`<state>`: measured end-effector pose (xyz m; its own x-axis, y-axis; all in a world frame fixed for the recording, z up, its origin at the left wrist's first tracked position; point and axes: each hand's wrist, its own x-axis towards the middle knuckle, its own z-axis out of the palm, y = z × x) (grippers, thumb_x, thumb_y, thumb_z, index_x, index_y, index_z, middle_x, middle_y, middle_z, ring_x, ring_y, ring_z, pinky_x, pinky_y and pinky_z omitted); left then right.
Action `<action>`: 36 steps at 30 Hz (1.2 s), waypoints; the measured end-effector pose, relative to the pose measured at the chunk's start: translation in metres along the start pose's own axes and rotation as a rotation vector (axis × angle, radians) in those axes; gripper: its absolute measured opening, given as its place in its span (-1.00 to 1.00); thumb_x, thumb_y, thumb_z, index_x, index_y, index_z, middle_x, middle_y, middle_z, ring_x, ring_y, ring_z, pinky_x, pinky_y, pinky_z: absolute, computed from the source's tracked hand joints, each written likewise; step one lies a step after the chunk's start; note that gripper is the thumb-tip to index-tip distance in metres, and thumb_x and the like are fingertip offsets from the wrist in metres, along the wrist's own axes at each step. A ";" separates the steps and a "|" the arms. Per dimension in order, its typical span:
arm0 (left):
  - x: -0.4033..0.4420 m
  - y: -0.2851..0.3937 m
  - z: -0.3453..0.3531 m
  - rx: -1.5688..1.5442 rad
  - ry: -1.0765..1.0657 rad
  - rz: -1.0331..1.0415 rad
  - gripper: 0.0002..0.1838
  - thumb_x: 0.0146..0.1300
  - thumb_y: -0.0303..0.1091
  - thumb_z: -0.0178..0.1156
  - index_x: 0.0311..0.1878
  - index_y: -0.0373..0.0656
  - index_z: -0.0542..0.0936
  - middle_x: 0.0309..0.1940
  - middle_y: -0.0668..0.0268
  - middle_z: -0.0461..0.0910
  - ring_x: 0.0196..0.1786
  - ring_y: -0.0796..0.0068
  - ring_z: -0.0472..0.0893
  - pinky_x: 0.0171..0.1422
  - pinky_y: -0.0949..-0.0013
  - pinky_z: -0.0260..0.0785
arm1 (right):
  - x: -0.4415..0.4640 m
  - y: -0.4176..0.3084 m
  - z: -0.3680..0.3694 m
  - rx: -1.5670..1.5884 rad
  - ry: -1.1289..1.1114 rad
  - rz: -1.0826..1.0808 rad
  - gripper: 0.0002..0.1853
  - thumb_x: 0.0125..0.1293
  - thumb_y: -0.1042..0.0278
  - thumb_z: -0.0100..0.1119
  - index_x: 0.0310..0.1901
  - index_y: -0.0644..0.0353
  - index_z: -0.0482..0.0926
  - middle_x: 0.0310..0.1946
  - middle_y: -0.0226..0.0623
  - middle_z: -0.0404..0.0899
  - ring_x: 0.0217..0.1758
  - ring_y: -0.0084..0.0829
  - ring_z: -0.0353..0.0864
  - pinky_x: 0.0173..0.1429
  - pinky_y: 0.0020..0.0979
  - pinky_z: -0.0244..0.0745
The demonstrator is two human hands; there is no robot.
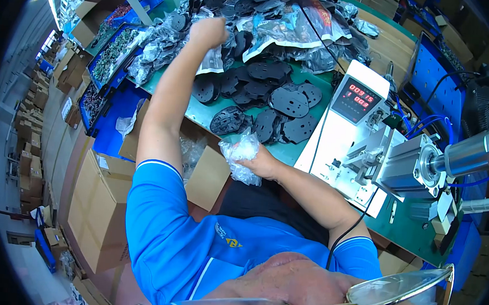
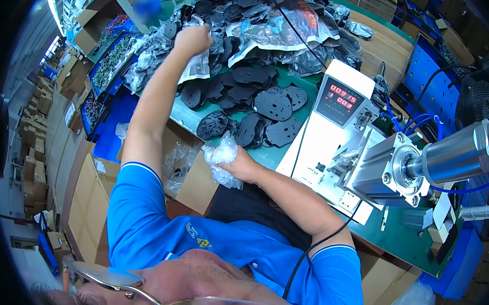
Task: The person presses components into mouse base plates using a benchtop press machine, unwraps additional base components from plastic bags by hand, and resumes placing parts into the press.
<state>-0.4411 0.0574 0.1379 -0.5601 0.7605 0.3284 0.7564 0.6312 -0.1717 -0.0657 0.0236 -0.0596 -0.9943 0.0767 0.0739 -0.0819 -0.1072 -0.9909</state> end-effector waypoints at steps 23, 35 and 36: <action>0.020 0.008 0.040 -0.316 0.567 0.022 -0.75 0.62 -0.13 0.27 0.04 -0.12 0.72 -0.05 0.01 0.82 0.02 -0.21 0.82 0.10 -0.20 0.69 | 0.000 -0.004 0.001 -0.001 -0.007 -0.017 -0.64 0.44 0.41 0.53 0.22 0.21 0.74 0.06 -0.23 0.82 0.14 -0.35 0.79 0.33 -0.21 0.67; 0.057 -0.004 0.003 -0.467 0.547 -0.114 -0.73 0.48 -0.19 0.31 -0.16 -0.21 0.80 -0.05 -0.11 0.80 0.09 -0.26 0.78 0.26 -0.19 0.62 | -0.002 -0.005 0.002 0.001 0.011 -0.010 -0.63 0.44 0.40 0.52 0.23 0.22 0.72 0.07 -0.20 0.82 0.17 -0.31 0.80 0.35 -0.19 0.68; 0.055 0.009 0.001 -0.439 0.514 -0.122 -0.79 0.50 -0.29 0.25 -0.09 -0.17 0.81 0.00 -0.08 0.80 0.13 -0.24 0.79 0.26 -0.20 0.63 | -0.002 -0.005 0.002 0.014 0.007 -0.002 -0.62 0.44 0.42 0.53 0.24 0.22 0.71 0.07 -0.21 0.81 0.17 -0.33 0.79 0.34 -0.20 0.68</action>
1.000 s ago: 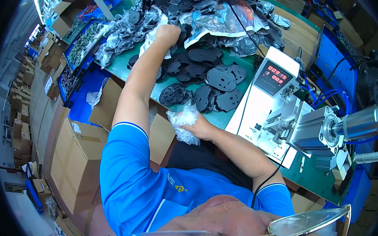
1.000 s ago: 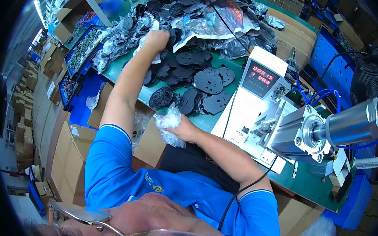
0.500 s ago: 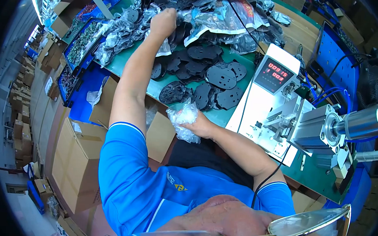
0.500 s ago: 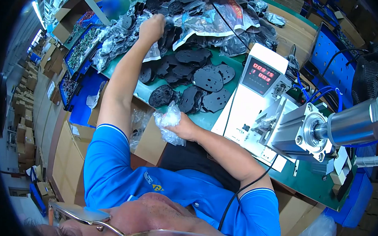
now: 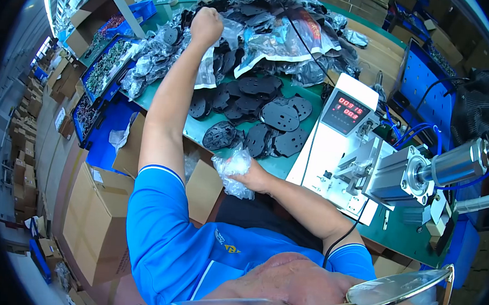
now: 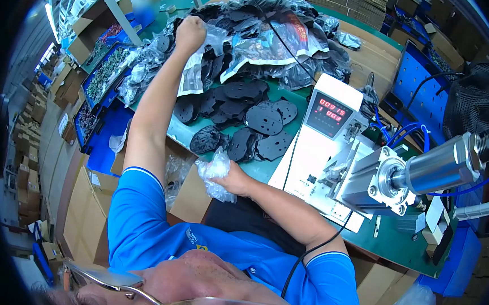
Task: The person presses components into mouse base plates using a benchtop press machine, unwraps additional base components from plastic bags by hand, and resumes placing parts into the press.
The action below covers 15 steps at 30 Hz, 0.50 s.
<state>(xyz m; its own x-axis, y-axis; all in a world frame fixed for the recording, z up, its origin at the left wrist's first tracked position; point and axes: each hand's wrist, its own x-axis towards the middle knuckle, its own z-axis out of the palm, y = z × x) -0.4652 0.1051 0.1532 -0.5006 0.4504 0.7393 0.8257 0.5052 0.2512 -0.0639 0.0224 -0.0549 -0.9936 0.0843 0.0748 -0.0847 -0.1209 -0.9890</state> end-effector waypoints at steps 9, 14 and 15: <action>0.004 0.077 0.053 0.119 -0.446 -0.018 -0.42 0.44 -0.10 0.32 0.50 0.05 0.68 0.18 -0.02 0.86 0.29 -0.15 0.82 0.39 -0.12 0.65 | 0.001 -0.002 -0.001 -0.093 0.001 0.005 -0.62 0.44 0.45 0.54 0.24 0.24 0.71 0.04 -0.20 0.82 0.13 -0.34 0.80 0.31 -0.20 0.69; 0.005 0.102 0.078 0.186 -0.515 -0.018 0.17 0.23 0.54 0.50 0.75 0.02 0.43 0.64 -0.12 0.54 0.51 -0.13 0.72 0.49 -0.14 0.64 | -0.002 -0.005 -0.001 -0.070 -0.018 0.030 -0.62 0.46 0.43 0.54 0.25 0.22 0.73 0.04 -0.20 0.84 0.11 -0.32 0.82 0.30 -0.20 0.69; 0.005 0.105 0.084 0.183 -0.518 -0.016 0.17 0.23 0.54 0.50 0.75 0.02 0.43 0.64 -0.12 0.54 0.51 -0.13 0.72 0.49 -0.14 0.64 | -0.002 -0.007 -0.001 -0.093 -0.028 0.024 -0.63 0.46 0.42 0.53 0.25 0.22 0.74 0.04 -0.19 0.85 0.11 -0.31 0.82 0.30 -0.20 0.69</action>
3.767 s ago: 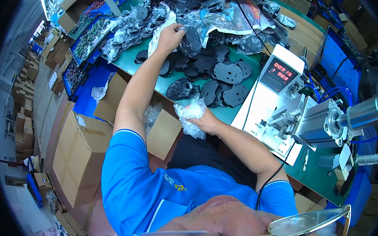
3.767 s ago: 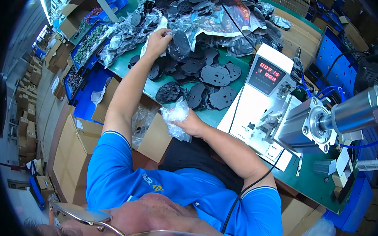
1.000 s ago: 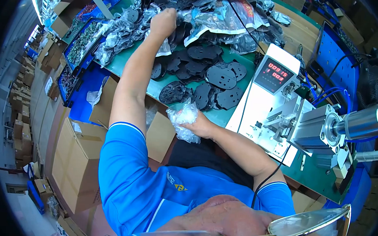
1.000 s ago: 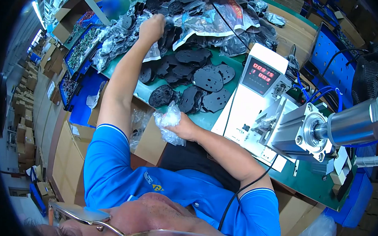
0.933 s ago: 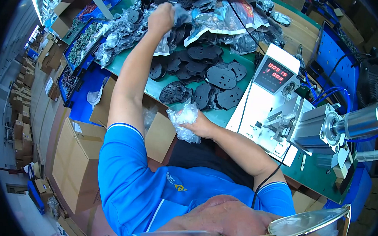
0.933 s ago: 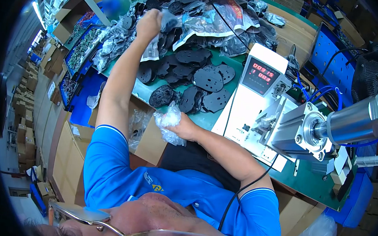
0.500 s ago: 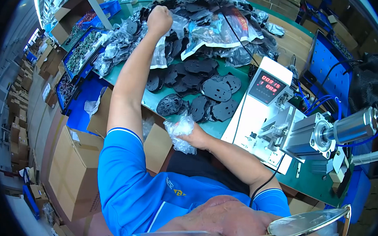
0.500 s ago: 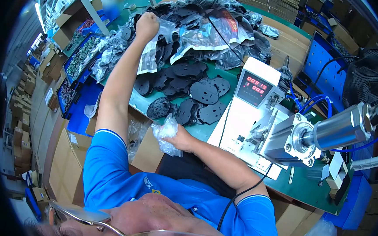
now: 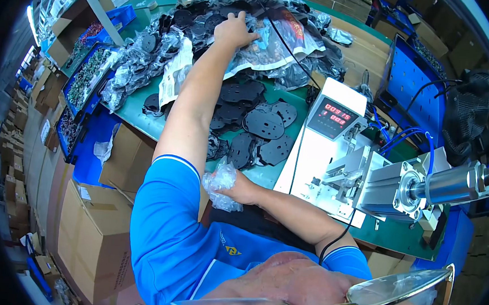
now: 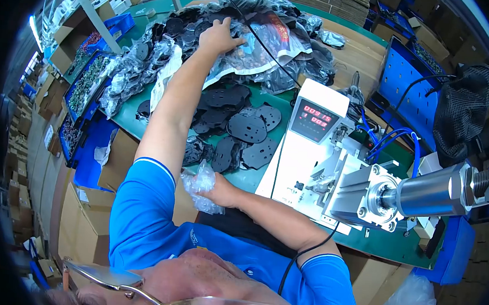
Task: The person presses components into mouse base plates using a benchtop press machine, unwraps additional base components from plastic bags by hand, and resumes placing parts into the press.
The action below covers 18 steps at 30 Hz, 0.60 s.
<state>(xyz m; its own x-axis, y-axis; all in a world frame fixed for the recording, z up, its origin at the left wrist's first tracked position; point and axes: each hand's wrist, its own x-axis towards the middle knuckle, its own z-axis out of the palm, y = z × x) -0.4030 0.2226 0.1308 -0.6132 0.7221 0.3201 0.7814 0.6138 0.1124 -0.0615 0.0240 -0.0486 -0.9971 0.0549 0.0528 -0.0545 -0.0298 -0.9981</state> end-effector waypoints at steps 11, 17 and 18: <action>0.006 -0.020 0.004 -0.044 -0.044 -0.109 0.08 0.36 0.24 0.43 0.77 -0.19 0.31 0.30 -0.12 0.82 0.32 -0.17 0.83 0.43 -0.13 0.67 | 0.001 0.000 0.001 -0.043 0.012 -0.029 -0.63 0.48 0.38 0.52 0.25 0.21 0.75 0.03 -0.15 0.86 0.11 -0.28 0.83 0.30 -0.17 0.68; -0.024 -0.070 0.002 -0.202 0.151 -0.050 0.09 0.28 0.11 0.42 0.79 -0.24 0.28 0.17 -0.20 0.85 0.23 -0.28 0.83 0.40 -0.13 0.66 | 0.004 0.013 0.001 -0.025 0.002 -0.034 -0.64 0.47 0.35 0.52 0.23 0.22 0.76 0.01 -0.14 0.86 0.08 -0.27 0.84 0.28 -0.16 0.70; -0.033 -0.079 0.000 -0.298 0.206 -0.052 0.07 0.27 0.11 0.42 0.75 -0.27 0.35 0.18 -0.22 0.84 0.24 -0.31 0.82 0.41 -0.14 0.65 | 0.005 0.016 0.002 -0.020 0.009 -0.074 -0.64 0.47 0.34 0.53 0.23 0.22 0.76 0.01 -0.14 0.86 0.07 -0.27 0.84 0.27 -0.16 0.70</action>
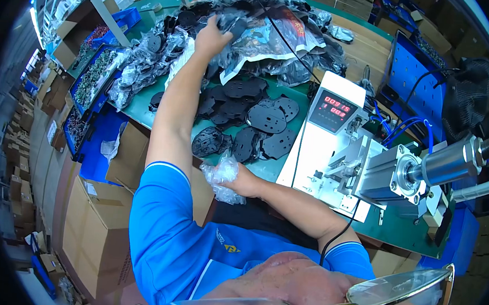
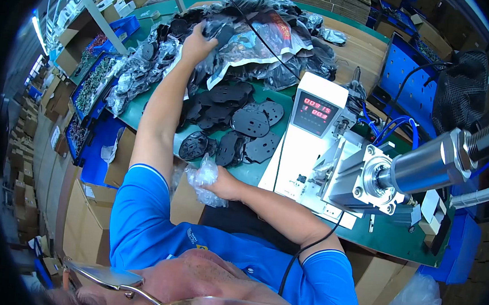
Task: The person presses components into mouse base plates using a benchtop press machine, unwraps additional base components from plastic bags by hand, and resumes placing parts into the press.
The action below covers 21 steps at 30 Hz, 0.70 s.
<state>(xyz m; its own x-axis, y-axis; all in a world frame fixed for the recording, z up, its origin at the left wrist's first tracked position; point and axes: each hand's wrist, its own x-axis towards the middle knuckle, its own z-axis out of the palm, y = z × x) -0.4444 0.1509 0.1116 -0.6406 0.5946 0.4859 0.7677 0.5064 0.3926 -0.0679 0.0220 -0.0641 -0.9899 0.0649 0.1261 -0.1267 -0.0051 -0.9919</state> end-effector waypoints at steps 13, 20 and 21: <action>-0.051 -0.077 -0.055 -0.030 0.067 -0.194 -0.22 0.37 0.12 0.54 0.43 -0.35 0.75 0.33 -0.19 0.80 0.40 -0.14 0.79 0.54 -0.02 0.59 | -0.002 -0.011 0.002 0.025 -0.009 -0.013 -0.64 0.49 0.33 0.52 0.25 0.21 0.75 0.04 -0.18 0.85 0.13 -0.33 0.83 0.32 -0.18 0.69; -0.033 -0.031 -0.045 -0.040 -0.317 -0.190 -0.32 0.36 0.18 0.52 0.24 -0.28 0.86 0.17 -0.19 0.85 0.30 -0.20 0.82 0.49 -0.05 0.62 | -0.001 -0.007 0.000 0.030 -0.016 0.020 -0.68 0.46 0.38 0.50 0.20 0.21 0.76 0.01 -0.12 0.86 0.10 -0.23 0.86 0.28 -0.16 0.70; -0.035 -0.031 -0.042 -0.017 -0.351 -0.197 -0.39 0.34 0.17 0.52 0.12 -0.25 0.91 0.08 -0.22 0.86 0.25 -0.22 0.83 0.45 -0.04 0.63 | -0.001 -0.007 -0.001 0.029 -0.015 0.023 -0.68 0.46 0.38 0.50 0.20 0.21 0.76 0.01 -0.12 0.86 0.10 -0.23 0.86 0.28 -0.16 0.70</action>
<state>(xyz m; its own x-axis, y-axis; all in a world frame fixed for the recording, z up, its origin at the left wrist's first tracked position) -0.4453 0.0886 0.1152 -0.7389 0.6656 0.1049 0.6278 0.6236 0.4658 -0.0656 0.0225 -0.0569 -0.9934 0.0498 0.1032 -0.1050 -0.0351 -0.9939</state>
